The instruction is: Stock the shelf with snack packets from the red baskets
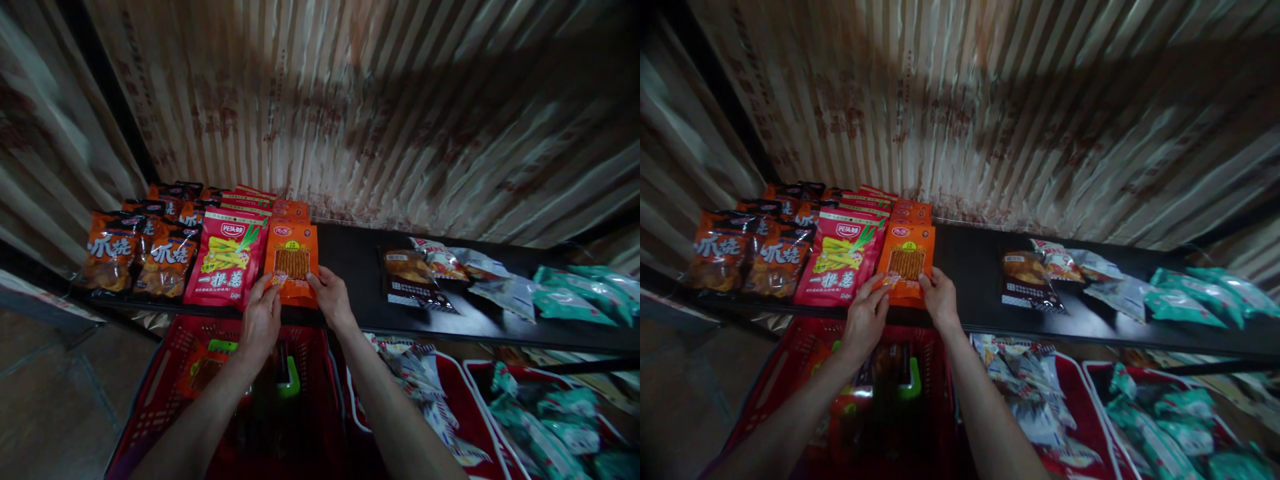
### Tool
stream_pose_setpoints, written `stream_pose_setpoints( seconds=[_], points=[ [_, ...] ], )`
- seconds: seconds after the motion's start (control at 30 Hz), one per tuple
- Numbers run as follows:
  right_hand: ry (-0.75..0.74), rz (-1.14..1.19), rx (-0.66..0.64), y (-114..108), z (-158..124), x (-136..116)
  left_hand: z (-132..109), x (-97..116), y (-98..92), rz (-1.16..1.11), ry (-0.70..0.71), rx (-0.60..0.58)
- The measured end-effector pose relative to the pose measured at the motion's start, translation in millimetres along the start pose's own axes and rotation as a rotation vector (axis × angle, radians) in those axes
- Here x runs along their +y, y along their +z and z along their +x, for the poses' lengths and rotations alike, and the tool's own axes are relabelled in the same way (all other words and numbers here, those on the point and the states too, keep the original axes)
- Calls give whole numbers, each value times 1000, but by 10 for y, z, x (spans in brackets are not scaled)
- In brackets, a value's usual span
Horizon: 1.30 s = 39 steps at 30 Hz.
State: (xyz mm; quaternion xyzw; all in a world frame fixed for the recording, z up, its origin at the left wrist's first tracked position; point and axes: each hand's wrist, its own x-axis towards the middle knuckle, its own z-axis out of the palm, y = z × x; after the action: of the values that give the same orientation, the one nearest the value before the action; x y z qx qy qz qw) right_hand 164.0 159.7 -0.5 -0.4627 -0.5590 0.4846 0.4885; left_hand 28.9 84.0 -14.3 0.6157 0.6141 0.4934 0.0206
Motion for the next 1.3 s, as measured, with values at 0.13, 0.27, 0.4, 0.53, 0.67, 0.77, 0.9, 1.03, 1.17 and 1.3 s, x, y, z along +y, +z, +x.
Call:
stream_pose_setpoints(
  seconds=[0.13, 0.27, 0.4, 0.53, 0.67, 0.77, 0.9, 1.03, 1.17, 1.3],
  points=[
    [-18, -94, 24, -1, 6, 62, -26, 2, -20, 18, 43, 2],
    [-81, -236, 85, -16, -6, 111, -39, -6, -32, 84, 78, -7],
    [-126, -424, 129, -20, -29, 92, -36, 3, -60, 145, 95, -30],
    [-143, -610, 176, -10, -79, 58, -45, 17, -96, 206, 107, -51],
    [-154, -730, 185, 3, -152, 48, -66, 48, -130, 276, 106, -99],
    [-168, -805, 188, 12, -193, 52, -64, 83, -149, 324, 119, -107],
    [-249, -877, 204, 7, -220, 66, -66, 80, -106, 325, 198, -77],
    [-315, -909, 228, -23, -194, 53, -115, -2, 29, 288, 224, -108],
    [-400, -895, 226, -49, -25, -27, -168, -76, 141, 273, 206, -122],
    [-529, -960, 125, -23, 373, -197, -173, -81, 157, 272, 211, -111]
  ],
)
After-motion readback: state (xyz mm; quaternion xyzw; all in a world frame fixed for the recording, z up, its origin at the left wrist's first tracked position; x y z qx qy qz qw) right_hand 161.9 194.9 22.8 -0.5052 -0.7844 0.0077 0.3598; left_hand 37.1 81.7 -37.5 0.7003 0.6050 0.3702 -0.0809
